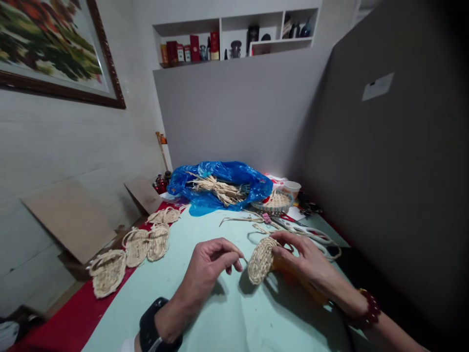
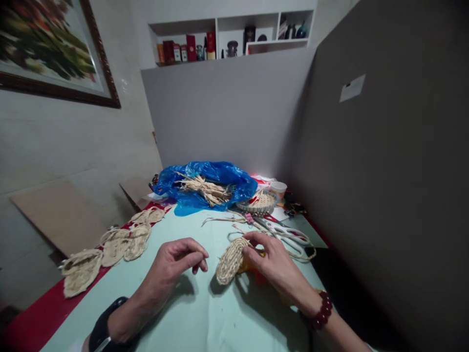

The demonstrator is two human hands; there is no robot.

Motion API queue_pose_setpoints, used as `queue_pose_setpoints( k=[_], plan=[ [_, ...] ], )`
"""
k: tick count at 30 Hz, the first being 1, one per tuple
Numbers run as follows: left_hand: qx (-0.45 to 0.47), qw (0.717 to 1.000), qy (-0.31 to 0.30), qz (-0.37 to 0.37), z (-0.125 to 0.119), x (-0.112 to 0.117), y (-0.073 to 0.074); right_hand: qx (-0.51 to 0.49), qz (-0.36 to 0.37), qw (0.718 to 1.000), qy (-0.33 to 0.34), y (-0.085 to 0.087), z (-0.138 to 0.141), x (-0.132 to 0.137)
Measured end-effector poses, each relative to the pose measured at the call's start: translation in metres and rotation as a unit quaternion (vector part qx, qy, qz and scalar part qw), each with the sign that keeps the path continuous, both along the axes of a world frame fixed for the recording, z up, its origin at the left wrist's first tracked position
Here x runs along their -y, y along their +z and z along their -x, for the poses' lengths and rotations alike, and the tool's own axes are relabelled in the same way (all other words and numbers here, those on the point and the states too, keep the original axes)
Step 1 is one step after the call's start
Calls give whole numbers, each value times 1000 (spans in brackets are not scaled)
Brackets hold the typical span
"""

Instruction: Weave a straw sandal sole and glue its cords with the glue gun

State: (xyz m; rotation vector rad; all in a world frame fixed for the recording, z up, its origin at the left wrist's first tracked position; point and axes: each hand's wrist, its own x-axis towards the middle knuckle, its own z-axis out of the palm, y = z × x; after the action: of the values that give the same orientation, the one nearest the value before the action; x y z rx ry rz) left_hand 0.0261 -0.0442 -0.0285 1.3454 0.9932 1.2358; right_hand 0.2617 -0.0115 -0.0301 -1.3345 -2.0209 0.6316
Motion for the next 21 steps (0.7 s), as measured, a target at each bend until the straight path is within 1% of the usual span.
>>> queue_pose_setpoints(
  k=[4, 8, 11, 15, 18, 21],
  plan=[
    [17, 998, -50, 38, 8, 26, 5, -9, -2, 1000, 18, 1, -2, -10],
    [10, 993, -92, 76, 17, 48, 3, -7, -6, 1000, 21, 5, 2, -15],
    [-11, 993, -85, 82, 19, 55, 2, -6, -12, 1000, 20, 11, 8, -12],
    [-40, 995, -45, 74, 15, 56, 5, -10, -18, 1000, 21, 26, 20, -7],
    [-66, 996, -26, 52, 9, 60, 8, -16, -26, 999, 28, 36, 28, -6],
    [-88, 996, -7, 10, 9, 67, 10, -17, -28, 998, 48, 42, 34, -10]
  ],
)
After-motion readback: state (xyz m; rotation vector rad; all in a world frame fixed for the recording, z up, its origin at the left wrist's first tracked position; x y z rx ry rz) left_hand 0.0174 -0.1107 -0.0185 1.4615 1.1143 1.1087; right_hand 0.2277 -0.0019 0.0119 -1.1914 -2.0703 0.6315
